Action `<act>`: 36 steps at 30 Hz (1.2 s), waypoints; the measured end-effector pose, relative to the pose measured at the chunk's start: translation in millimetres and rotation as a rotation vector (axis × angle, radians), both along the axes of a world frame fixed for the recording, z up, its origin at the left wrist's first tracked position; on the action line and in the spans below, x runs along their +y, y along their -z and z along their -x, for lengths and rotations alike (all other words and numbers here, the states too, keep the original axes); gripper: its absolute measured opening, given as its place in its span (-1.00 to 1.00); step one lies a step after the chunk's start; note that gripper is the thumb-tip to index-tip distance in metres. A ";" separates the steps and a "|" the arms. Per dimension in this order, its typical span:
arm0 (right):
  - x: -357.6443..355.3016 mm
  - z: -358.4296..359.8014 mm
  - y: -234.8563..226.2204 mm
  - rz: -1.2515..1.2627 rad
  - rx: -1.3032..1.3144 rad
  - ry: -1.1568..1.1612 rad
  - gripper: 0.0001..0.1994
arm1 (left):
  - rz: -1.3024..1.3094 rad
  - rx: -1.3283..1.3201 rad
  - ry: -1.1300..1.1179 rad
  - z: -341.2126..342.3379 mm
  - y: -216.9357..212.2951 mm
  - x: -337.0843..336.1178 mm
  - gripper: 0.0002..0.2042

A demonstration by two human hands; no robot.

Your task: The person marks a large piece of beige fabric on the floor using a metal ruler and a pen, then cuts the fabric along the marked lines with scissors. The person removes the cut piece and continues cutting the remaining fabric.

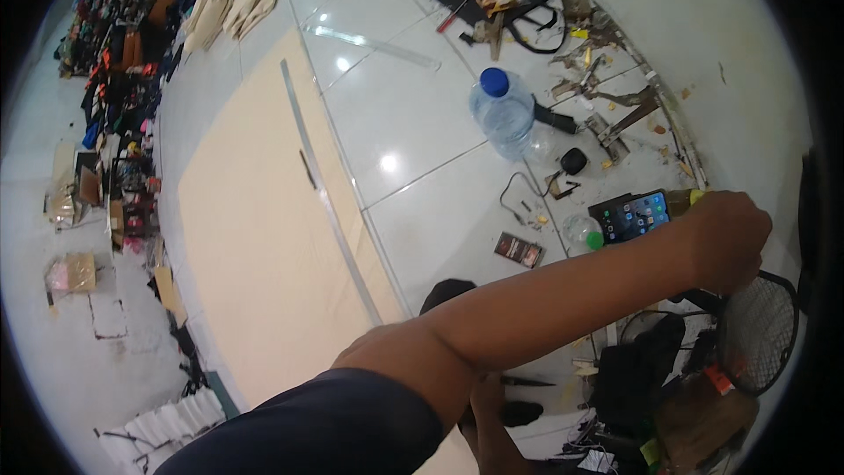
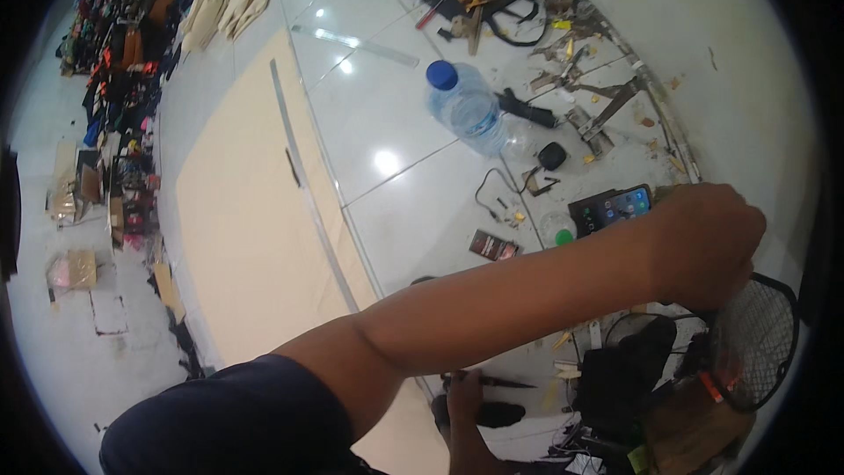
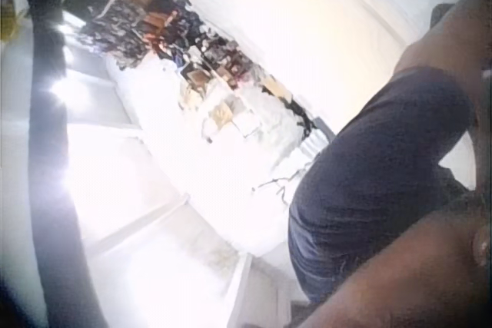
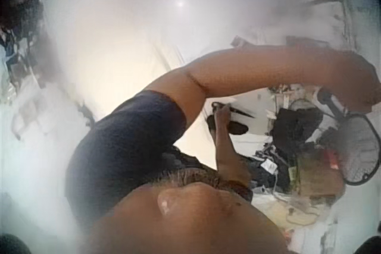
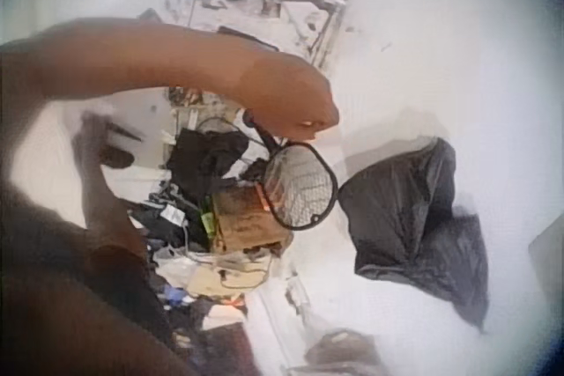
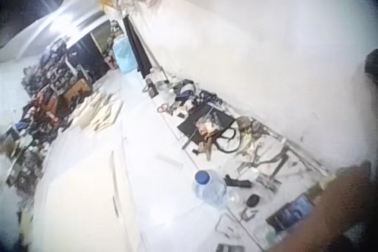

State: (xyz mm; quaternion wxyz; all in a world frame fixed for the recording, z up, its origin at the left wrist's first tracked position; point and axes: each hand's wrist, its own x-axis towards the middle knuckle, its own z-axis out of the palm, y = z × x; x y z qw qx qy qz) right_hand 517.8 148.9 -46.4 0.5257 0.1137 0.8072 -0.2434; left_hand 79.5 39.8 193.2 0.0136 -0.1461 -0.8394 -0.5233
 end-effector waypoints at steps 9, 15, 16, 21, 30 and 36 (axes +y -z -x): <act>-18.8 -48.9 30.0 -0.014 0.095 0.480 -0.57 | 0.104 -0.397 -0.230 -139.4 -22.3 -115.9 -0.81; -8.1 -30.7 45.4 -0.143 0.050 0.597 -0.45 | 0.172 -0.703 -0.305 -291.8 -50.5 -159.4 -0.85; -7.7 -28.9 51.8 -0.137 0.070 0.744 -0.45 | 0.156 -0.785 -0.329 -318.6 -70.3 -161.1 -0.86; 18.5 -14.3 77.2 -0.136 0.080 0.859 -0.52 | 0.300 -1.058 -0.428 -458.3 -168.9 -142.7 -0.71; 13.8 61.1 -33.3 0.179 0.022 -0.325 -0.74 | 0.333 -1.188 -0.529 -510.4 -177.8 -79.7 -0.51; -12.5 163.3 -105.4 0.066 0.151 -0.708 -0.61 | 0.260 -1.168 -0.738 -510.9 -156.6 -124.5 -0.56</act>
